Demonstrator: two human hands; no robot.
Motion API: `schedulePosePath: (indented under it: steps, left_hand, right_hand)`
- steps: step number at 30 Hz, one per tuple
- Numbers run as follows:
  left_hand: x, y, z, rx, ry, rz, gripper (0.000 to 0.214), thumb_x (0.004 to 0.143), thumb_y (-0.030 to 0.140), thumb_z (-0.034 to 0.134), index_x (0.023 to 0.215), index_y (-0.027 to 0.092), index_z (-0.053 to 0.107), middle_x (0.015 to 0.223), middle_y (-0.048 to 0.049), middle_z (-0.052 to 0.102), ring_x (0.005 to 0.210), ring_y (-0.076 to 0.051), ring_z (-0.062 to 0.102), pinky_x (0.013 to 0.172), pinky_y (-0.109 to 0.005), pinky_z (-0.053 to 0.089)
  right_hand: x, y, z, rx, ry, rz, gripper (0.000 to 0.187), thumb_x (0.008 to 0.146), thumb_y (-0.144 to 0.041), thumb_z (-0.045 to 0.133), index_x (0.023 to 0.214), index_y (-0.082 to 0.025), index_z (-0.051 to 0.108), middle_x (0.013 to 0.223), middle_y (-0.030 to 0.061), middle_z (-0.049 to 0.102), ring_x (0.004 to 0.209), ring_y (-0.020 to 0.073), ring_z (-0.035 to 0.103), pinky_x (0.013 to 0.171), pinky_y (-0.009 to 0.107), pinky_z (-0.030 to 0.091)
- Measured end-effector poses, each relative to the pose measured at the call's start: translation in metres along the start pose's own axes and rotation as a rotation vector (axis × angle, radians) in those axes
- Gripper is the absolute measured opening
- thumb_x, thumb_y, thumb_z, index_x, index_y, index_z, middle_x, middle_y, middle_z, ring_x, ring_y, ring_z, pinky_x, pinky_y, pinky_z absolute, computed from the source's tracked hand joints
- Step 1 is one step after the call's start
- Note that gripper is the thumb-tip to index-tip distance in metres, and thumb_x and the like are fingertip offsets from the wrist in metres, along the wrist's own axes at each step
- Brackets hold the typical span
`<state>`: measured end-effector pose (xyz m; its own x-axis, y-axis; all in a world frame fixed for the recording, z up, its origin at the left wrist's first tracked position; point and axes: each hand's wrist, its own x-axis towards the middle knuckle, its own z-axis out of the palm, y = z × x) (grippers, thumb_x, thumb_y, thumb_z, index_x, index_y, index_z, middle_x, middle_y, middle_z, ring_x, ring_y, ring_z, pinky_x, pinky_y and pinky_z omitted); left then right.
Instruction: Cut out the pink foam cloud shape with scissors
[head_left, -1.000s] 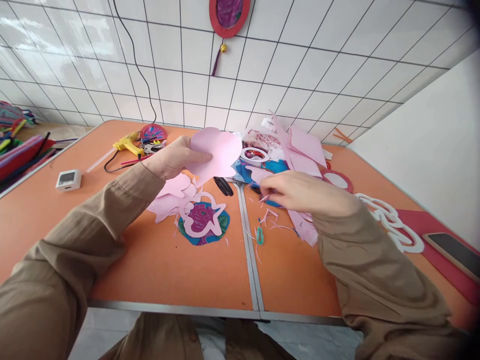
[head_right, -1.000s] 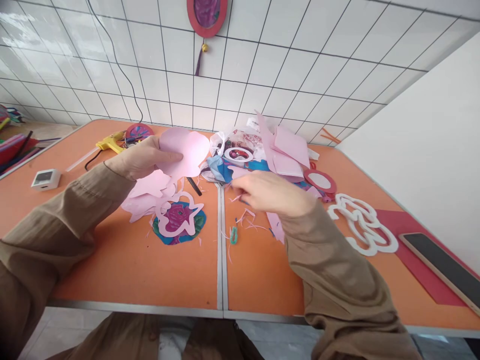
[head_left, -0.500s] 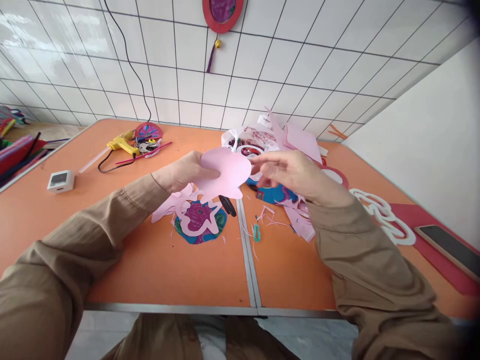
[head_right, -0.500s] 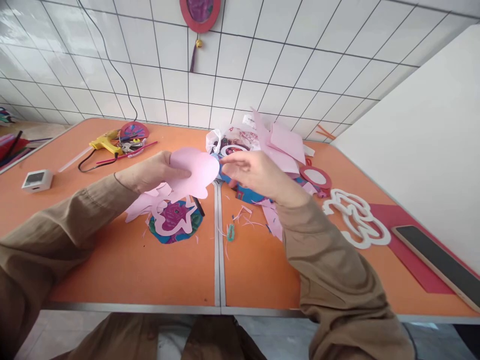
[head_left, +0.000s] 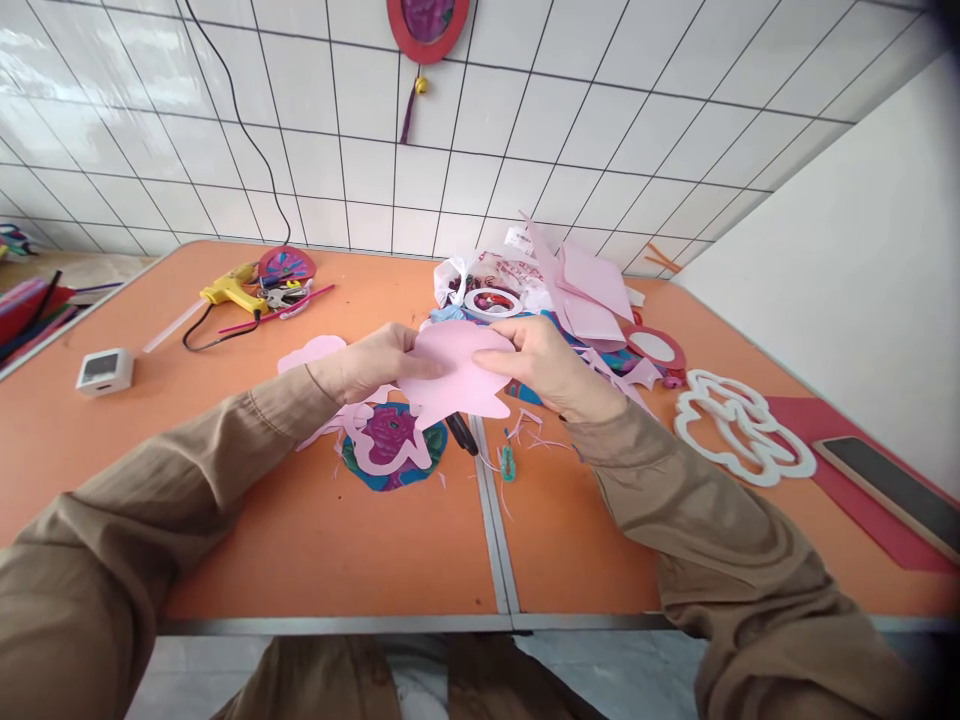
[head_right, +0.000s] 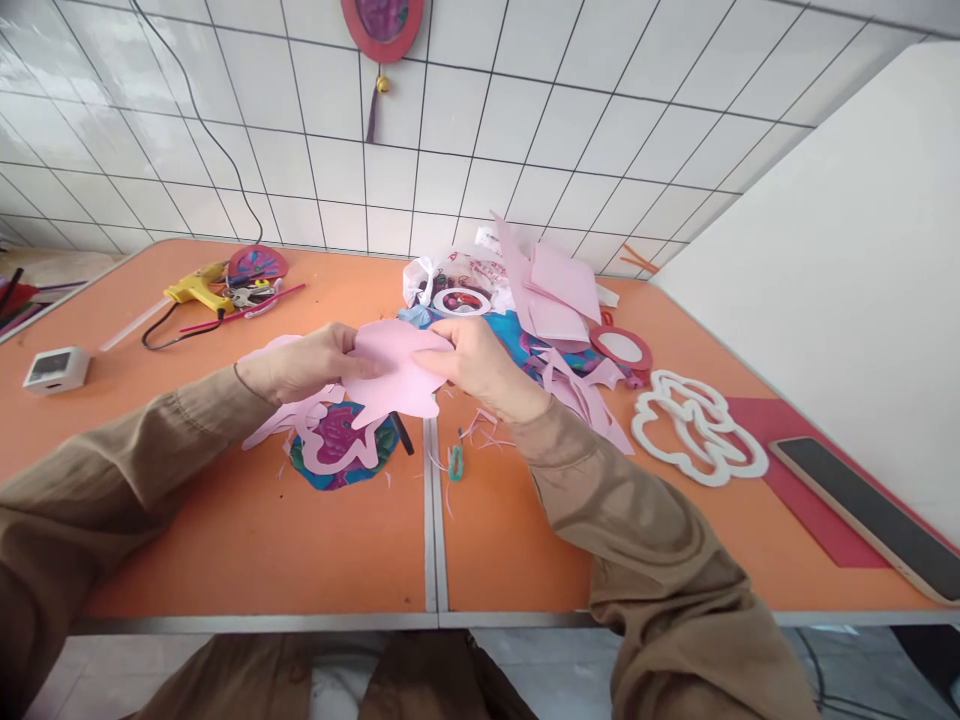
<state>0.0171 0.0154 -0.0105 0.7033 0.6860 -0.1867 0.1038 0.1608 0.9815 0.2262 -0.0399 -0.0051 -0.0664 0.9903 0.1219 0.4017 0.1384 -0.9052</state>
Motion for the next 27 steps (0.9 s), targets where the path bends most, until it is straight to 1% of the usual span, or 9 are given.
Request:
schedulePosePath:
  steps: [2,5,8,12,17,20,23,25,27]
  left_hand:
    - [0.003,-0.002,-0.003,-0.03,-0.007,-0.02,0.023,0.062,0.025,0.089,0.07,0.01,0.074,0.064,-0.0052,0.072,0.057,-0.013,0.066,0.058,-0.024,0.054]
    - [0.009,-0.012,-0.002,-0.069,-0.007,-0.042,0.033,0.059,0.031,0.091,0.074,0.008,0.074,0.068,-0.0099,0.074,0.061,-0.017,0.071,0.066,-0.027,0.058]
    - [0.011,-0.026,0.007,-0.065,-0.003,0.016,0.028,0.057,0.025,0.092,0.071,0.01,0.073,0.068,-0.0065,0.073,0.061,-0.017,0.071,0.064,-0.026,0.058]
    - [0.006,-0.033,0.021,-0.061,-0.173,0.109,0.022,0.067,0.027,0.087,0.077,0.01,0.076,0.078,-0.0092,0.077,0.073,-0.018,0.074,0.075,-0.027,0.058]
    - [0.005,-0.036,0.022,0.021,-0.317,0.204,0.025,0.073,0.036,0.083,0.082,0.013,0.077,0.085,-0.0107,0.077,0.083,-0.021,0.074,0.083,-0.032,0.058]
    - [0.006,-0.044,0.023,0.15,-0.333,0.255,0.02,0.077,0.034,0.079,0.083,0.015,0.077,0.09,-0.0104,0.077,0.088,-0.02,0.072,0.084,-0.032,0.057]
    - [0.004,-0.047,0.024,0.421,-0.292,0.325,0.012,0.084,0.023,0.069,0.089,0.019,0.079,0.113,-0.0108,0.075,0.106,-0.021,0.069,0.093,-0.031,0.052]
    - [0.0,-0.044,0.025,0.581,-0.288,0.347,0.019,0.086,0.019,0.065,0.1,0.022,0.079,0.124,-0.0097,0.072,0.12,-0.023,0.063,0.099,-0.031,0.049]
    - [-0.003,-0.04,0.026,0.668,-0.295,0.362,0.033,0.086,0.021,0.065,0.119,0.024,0.074,0.126,-0.0091,0.071,0.121,-0.024,0.063,0.098,-0.031,0.049]
  right_hand:
    - [0.004,0.001,-0.008,0.007,0.028,0.023,0.027,0.063,-0.032,0.07,0.055,-0.02,0.048,0.052,-0.0045,0.042,0.051,0.0106,0.043,0.045,0.024,0.031]
    - [0.009,0.002,-0.018,0.043,0.15,0.044,0.021,0.059,-0.031,0.07,0.056,-0.019,0.053,0.053,-0.0037,0.046,0.052,0.0109,0.043,0.045,0.024,0.03]
    - [0.014,0.004,-0.022,0.105,0.251,0.035,0.016,0.056,-0.028,0.071,0.059,-0.017,0.059,0.056,-0.0022,0.052,0.055,0.0121,0.047,0.048,0.025,0.033]
    - [0.017,0.009,-0.02,0.16,0.285,0.041,0.014,0.056,-0.027,0.071,0.06,-0.018,0.06,0.053,-0.003,0.052,0.053,0.0128,0.046,0.047,0.025,0.036]
    - [0.015,0.008,-0.013,0.173,0.252,0.019,0.02,0.058,-0.029,0.072,0.056,-0.018,0.055,0.053,-0.0044,0.047,0.052,0.0101,0.043,0.045,0.023,0.03]
    - [0.013,0.008,-0.009,0.138,0.23,0.02,0.027,0.059,-0.032,0.072,0.054,-0.02,0.048,0.052,-0.0053,0.04,0.051,0.0094,0.039,0.044,0.023,0.026]
    - [0.013,0.009,-0.007,0.072,0.232,-0.008,0.026,0.062,-0.033,0.071,0.057,-0.021,0.049,0.054,-0.0051,0.039,0.052,0.0101,0.039,0.045,0.024,0.027]
    - [0.013,0.01,-0.006,0.063,0.248,-0.035,0.025,0.063,-0.032,0.071,0.057,-0.02,0.049,0.055,-0.005,0.04,0.052,0.0097,0.038,0.046,0.024,0.027]
    - [0.013,0.01,-0.006,0.092,0.263,-0.037,0.025,0.063,-0.03,0.07,0.056,-0.02,0.049,0.054,-0.0051,0.04,0.051,0.0091,0.037,0.046,0.024,0.026]
